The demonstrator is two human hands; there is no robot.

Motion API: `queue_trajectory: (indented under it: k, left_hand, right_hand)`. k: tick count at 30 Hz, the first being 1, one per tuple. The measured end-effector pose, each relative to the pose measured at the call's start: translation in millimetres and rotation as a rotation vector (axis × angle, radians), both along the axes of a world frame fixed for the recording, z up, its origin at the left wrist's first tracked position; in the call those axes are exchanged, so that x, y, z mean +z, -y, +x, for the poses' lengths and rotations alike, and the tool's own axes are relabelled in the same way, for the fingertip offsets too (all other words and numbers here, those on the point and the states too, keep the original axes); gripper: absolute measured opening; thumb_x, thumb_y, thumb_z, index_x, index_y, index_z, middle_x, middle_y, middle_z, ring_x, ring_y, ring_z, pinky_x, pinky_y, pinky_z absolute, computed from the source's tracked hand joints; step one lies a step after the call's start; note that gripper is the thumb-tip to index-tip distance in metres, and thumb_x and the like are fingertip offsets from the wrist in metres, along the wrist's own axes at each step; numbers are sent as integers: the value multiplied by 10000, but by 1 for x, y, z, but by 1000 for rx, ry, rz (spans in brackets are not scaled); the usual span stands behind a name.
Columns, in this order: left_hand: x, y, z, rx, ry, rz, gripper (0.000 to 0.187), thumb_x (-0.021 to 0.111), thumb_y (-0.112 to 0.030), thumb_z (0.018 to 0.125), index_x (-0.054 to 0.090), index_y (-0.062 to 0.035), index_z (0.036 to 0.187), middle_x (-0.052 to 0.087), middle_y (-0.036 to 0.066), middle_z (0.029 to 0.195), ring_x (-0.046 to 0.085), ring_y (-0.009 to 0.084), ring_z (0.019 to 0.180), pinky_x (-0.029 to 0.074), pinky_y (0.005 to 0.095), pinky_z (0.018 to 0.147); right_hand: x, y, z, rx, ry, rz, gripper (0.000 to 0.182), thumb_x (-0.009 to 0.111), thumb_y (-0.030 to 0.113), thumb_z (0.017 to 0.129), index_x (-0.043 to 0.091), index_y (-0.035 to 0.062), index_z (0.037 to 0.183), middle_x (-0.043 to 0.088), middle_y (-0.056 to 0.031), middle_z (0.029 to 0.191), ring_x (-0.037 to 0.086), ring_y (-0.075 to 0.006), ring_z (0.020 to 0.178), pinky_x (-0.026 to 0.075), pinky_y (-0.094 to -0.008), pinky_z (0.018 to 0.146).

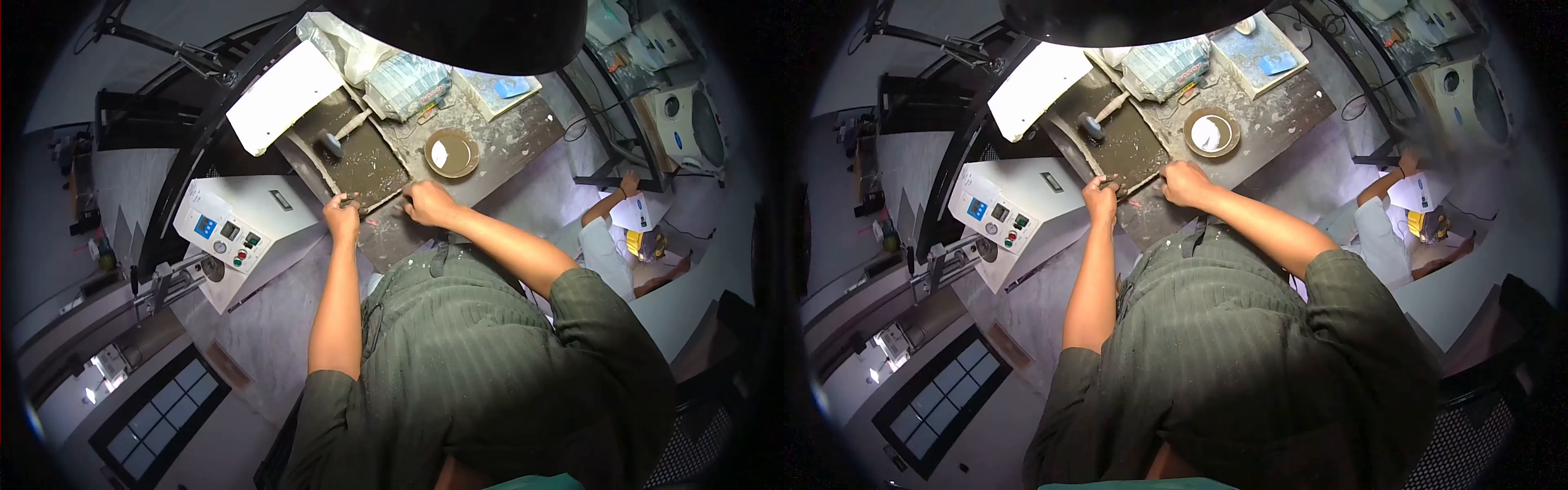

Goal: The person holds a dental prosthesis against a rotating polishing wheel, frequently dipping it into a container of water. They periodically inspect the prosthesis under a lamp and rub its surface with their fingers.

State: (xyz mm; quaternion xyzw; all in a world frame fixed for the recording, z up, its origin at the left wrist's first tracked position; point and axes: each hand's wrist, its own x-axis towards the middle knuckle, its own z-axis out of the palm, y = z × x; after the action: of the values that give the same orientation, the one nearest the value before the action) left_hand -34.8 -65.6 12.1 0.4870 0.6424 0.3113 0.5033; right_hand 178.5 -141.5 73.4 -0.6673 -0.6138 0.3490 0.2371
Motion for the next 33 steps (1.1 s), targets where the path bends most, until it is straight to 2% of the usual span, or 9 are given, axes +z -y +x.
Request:
queue_trajectory:
  k: [2, 6, 10, 12, 14, 18, 22, 23, 33]
  left_hand:
    - [8, 1, -1, 28, 19, -12, 188, 585, 92, 679, 676, 17, 825, 654, 75, 813, 608, 156, 742, 469, 258, 682]
    - [30, 3, 4, 126, 119, -75, 198, 578, 89, 686, 667, 23, 850, 648, 69, 803, 604, 153, 701, 469, 264, 649]
    - [34, 6, 3, 144, 69, -6, 210, 553, 105, 717, 645, 43, 896, 655, 93, 867, 616, 158, 724, 477, 247, 695]
    - [39, 10, 6, 185, 79, 7, 207, 542, 109, 722, 639, 46, 893, 655, 98, 867, 624, 167, 733, 487, 256, 703]
    - [46, 12, 10, 247, 156, -30, 205, 526, 112, 729, 635, 48, 890, 655, 104, 870, 626, 167, 741, 493, 260, 712]
    - [52, 15, 8, 292, 123, -19, 204, 509, 112, 741, 632, 55, 893, 648, 102, 851, 632, 170, 752, 498, 258, 712]
    - [60, 12, 4, 299, 186, -34, 193, 489, 117, 773, 605, 74, 921, 637, 118, 862, 644, 200, 748, 535, 287, 700]
    - [60, 12, 5, 339, 213, -43, 218, 495, 113, 727, 624, 51, 892, 643, 101, 849, 624, 172, 752, 491, 267, 710]
    - [47, 22, 3, 342, 192, -46, 205, 498, 83, 745, 637, 39, 890, 644, 87, 844, 616, 161, 753, 482, 264, 695]
  right_hand:
    - [-13, 14, 3, 260, 239, -160, 189, 625, 135, 712, 663, -43, 764, 642, -264, 758, 648, -407, 762, 515, -453, 731]
    - [-52, 27, 5, 361, 425, 74, 118, 587, 108, 704, 667, 33, 661, 645, -213, 677, 668, -338, 679, 527, -436, 654]
    - [-57, 14, -15, 403, 385, 263, 105, 598, 127, 692, 671, 52, 680, 650, -166, 682, 663, -291, 659, 518, -384, 603]
    - [-51, 3, -40, 552, 363, 247, 101, 600, 144, 694, 654, 60, 683, 643, -136, 675, 654, -274, 659, 513, -359, 590]
    - [-71, -2, -69, 614, 428, 419, 121, 581, 162, 716, 650, 65, 695, 653, -120, 696, 653, -258, 656, 507, -347, 566]
    - [-83, -6, -97, 708, 494, 465, 162, 553, 183, 750, 662, 67, 725, 658, -101, 701, 653, -229, 693, 498, -358, 616]
    - [-86, -3, -99, 706, 494, 419, 159, 554, 189, 751, 657, 74, 715, 659, -90, 716, 652, -228, 715, 492, -357, 646]
    - [-86, -3, -97, 718, 492, 425, 158, 551, 186, 752, 656, 73, 717, 658, -94, 720, 652, -228, 726, 491, -356, 654]
    - [-92, -5, -72, 615, 475, 356, 154, 560, 170, 735, 644, 75, 647, 663, -117, 693, 647, -251, 696, 496, -361, 636]
